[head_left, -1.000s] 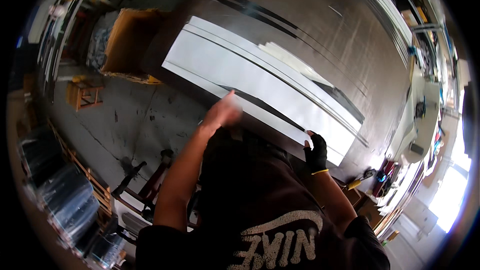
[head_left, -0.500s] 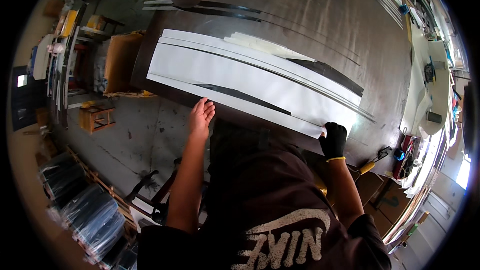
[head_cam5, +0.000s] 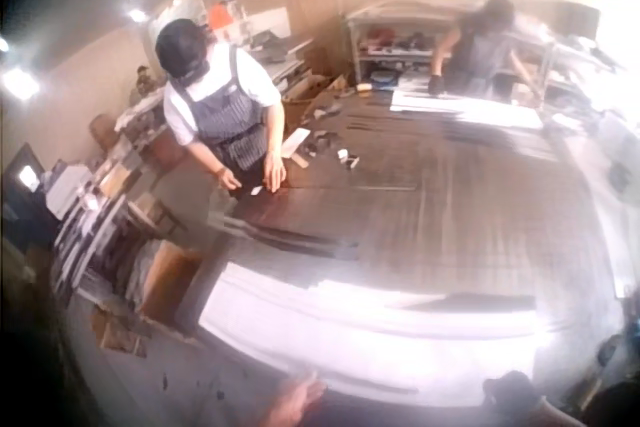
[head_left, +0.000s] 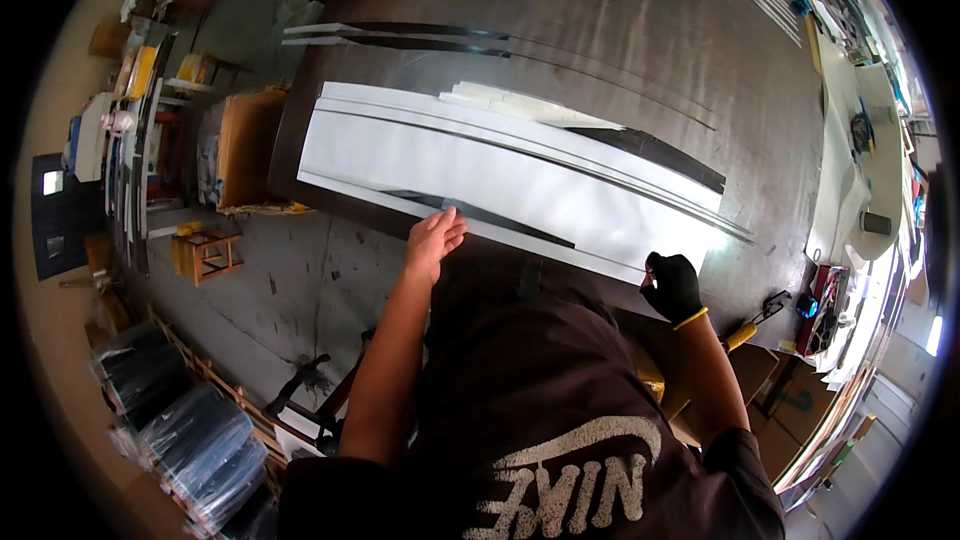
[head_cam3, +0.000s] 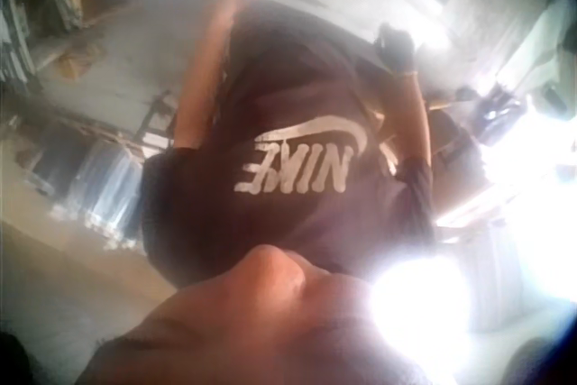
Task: The person applies strips of black tape to a large white sheet on a table. They smooth the tape down with their hands and use a yellow utility knife to trim the excess tape along the edges.
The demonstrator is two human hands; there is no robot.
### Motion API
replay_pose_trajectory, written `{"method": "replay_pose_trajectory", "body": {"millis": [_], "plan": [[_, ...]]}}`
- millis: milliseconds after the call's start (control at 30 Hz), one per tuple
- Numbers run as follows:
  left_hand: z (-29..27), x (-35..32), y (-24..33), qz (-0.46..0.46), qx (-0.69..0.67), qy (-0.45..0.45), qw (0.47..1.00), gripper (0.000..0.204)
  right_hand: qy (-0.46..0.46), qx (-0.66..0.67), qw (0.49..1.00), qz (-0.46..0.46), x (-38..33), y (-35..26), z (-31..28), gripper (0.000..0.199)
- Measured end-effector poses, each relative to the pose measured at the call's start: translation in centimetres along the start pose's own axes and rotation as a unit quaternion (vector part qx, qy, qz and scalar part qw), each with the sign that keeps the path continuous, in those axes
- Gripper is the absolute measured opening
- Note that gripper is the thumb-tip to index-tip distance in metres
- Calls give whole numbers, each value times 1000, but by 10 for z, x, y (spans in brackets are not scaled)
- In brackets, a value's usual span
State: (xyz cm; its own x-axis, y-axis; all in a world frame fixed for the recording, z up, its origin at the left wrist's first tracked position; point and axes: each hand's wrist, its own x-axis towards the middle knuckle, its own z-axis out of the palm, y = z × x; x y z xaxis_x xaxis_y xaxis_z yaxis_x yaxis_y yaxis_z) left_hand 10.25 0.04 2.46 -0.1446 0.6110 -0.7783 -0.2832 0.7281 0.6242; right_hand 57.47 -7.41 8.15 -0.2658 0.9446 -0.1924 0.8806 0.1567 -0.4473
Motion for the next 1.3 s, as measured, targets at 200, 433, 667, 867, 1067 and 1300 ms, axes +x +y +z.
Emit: {"method": "replay_pose_trajectory", "body": {"millis": [200, 433, 667, 867, 1067, 1300], "plan": [[-2, -1, 6, 18, -33, -6, 999, 19, 121, 37, 991, -50, -20, 4, -9, 20], [-8, -11, 42, 84, -42, 33, 995, 22, 191, 31, 981, -15, -27, 17, -25, 20], [8, -2, 66, 124, -184, -4, 975, 48, 229, 49, 972, -30, 11, 7, -38, 17], [31, 27, 82, 109, -259, -87, 956, 43, 253, 79, 964, -10, 62, 17, -44, 16], [31, 43, 65, 125, -46, 25, 991, 44, 226, 55, 973, -4, 137, 37, -46, 12], [-14, 55, 2, 246, 175, 159, 940, 35, 219, 106, 969, -35, 211, 38, -39, 14]]}}
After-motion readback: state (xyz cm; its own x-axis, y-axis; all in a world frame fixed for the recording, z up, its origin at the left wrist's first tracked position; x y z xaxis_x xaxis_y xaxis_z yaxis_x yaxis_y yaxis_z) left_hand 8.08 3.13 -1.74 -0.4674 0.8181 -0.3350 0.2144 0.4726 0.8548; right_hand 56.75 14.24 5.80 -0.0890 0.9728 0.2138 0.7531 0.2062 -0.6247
